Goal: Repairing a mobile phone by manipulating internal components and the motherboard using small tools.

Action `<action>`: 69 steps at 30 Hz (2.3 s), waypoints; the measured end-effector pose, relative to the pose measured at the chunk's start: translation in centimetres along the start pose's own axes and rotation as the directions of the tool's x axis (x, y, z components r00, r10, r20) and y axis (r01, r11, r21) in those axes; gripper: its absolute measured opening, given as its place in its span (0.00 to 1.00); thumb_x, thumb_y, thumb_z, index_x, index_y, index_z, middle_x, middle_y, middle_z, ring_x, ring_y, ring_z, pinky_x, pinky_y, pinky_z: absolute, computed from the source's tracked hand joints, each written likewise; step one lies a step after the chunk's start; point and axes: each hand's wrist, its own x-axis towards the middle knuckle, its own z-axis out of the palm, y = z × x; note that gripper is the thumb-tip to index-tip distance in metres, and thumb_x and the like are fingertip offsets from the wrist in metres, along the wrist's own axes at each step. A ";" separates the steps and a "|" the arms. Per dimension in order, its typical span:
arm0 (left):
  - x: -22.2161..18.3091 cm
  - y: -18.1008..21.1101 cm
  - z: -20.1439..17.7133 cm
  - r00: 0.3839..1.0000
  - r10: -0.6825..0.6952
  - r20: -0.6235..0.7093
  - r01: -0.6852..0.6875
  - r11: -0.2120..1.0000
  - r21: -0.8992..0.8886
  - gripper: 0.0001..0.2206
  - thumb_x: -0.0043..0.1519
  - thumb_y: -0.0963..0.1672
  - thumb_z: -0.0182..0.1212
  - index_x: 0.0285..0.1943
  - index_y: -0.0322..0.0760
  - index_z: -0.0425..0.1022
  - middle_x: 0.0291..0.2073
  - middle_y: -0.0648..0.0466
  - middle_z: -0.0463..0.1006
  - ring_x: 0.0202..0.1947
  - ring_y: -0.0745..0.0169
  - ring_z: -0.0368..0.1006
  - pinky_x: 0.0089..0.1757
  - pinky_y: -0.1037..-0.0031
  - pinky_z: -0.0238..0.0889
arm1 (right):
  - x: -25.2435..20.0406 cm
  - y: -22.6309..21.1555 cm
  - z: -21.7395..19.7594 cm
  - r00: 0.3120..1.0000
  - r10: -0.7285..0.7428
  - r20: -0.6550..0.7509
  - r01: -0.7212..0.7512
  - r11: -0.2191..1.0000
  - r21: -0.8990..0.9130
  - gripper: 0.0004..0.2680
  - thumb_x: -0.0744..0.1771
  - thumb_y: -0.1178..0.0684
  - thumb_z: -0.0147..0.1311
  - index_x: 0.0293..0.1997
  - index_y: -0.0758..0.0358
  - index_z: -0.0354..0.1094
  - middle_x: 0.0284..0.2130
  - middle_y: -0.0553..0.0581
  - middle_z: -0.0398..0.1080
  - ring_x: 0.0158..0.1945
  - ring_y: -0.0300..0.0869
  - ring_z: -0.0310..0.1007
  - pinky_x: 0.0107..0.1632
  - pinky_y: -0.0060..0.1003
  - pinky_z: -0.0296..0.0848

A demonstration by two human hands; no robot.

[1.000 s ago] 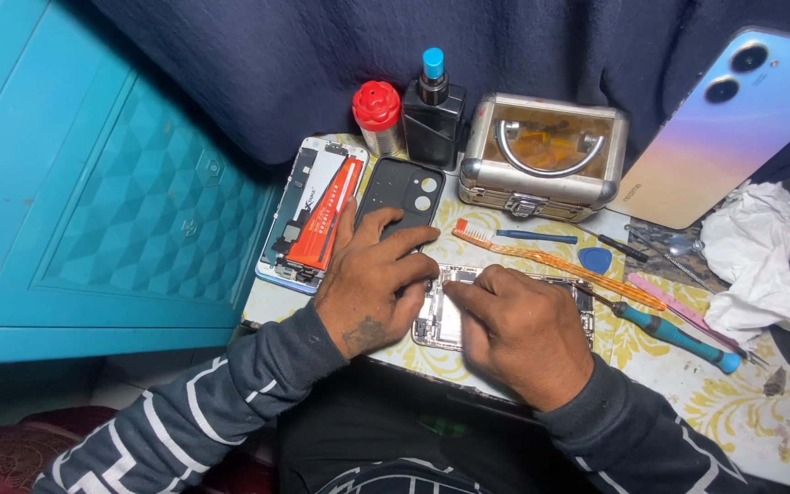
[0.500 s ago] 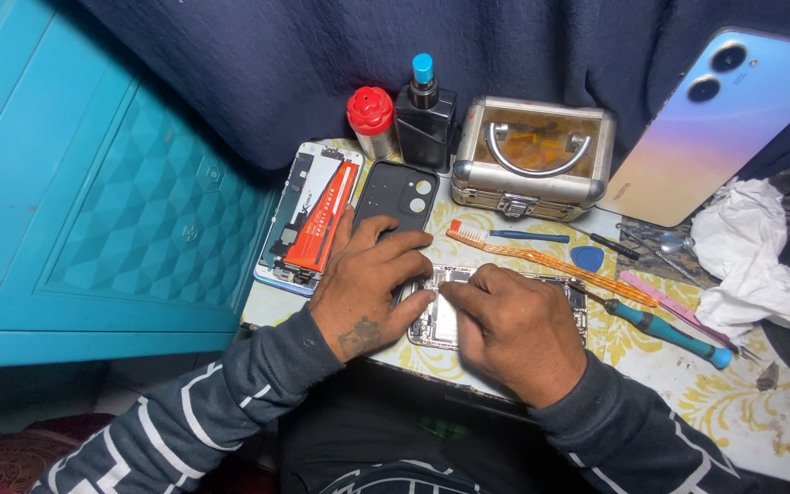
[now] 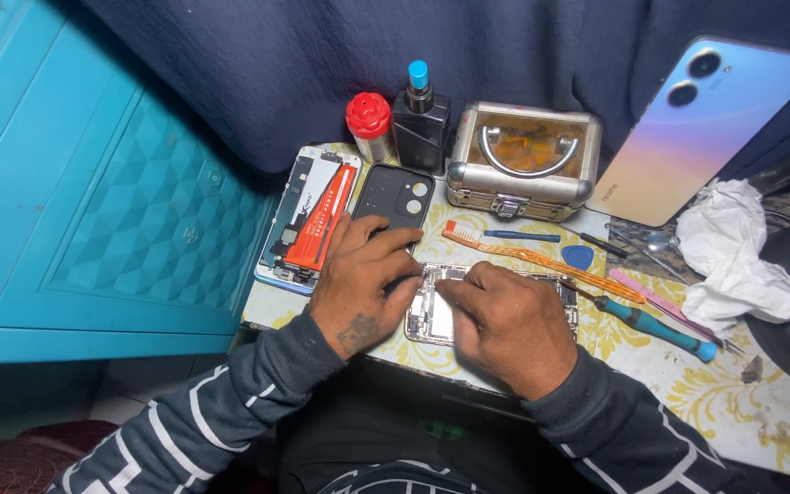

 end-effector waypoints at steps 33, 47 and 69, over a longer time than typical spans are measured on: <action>-1.4 1.9 1.9 0.845 -0.301 -0.443 -0.073 0.755 -0.652 0.12 0.59 0.38 0.65 0.52 0.34 0.80 0.40 0.42 0.85 0.40 0.46 0.83 0.41 0.61 0.77 | 0.5 0.0 -7.9 0.856 0.504 0.114 -0.310 0.678 -0.666 0.10 0.65 0.44 0.53 0.44 0.42 0.83 0.40 0.49 0.82 0.45 0.48 0.82 0.46 0.45 0.79; -1.6 2.0 1.4 0.858 -0.347 -0.378 -0.031 0.700 -0.714 0.12 0.58 0.37 0.63 0.50 0.34 0.81 0.38 0.44 0.85 0.36 0.55 0.82 0.40 0.66 0.75 | 1.5 0.1 -7.7 0.829 0.541 0.143 -0.360 0.711 -0.604 0.10 0.65 0.48 0.55 0.46 0.49 0.82 0.32 0.54 0.83 0.35 0.49 0.84 0.41 0.42 0.80; -0.9 3.1 1.6 0.805 -0.564 -0.187 0.167 0.517 -0.839 0.15 0.59 0.37 0.64 0.55 0.36 0.78 0.33 0.48 0.83 0.31 0.63 0.81 0.37 0.75 0.82 | -4.5 -0.9 -8.2 0.930 0.206 -0.306 -0.219 0.976 -0.009 0.04 0.66 0.58 0.58 0.43 0.61 0.77 0.33 0.50 0.80 0.32 0.35 0.77 0.37 0.30 0.73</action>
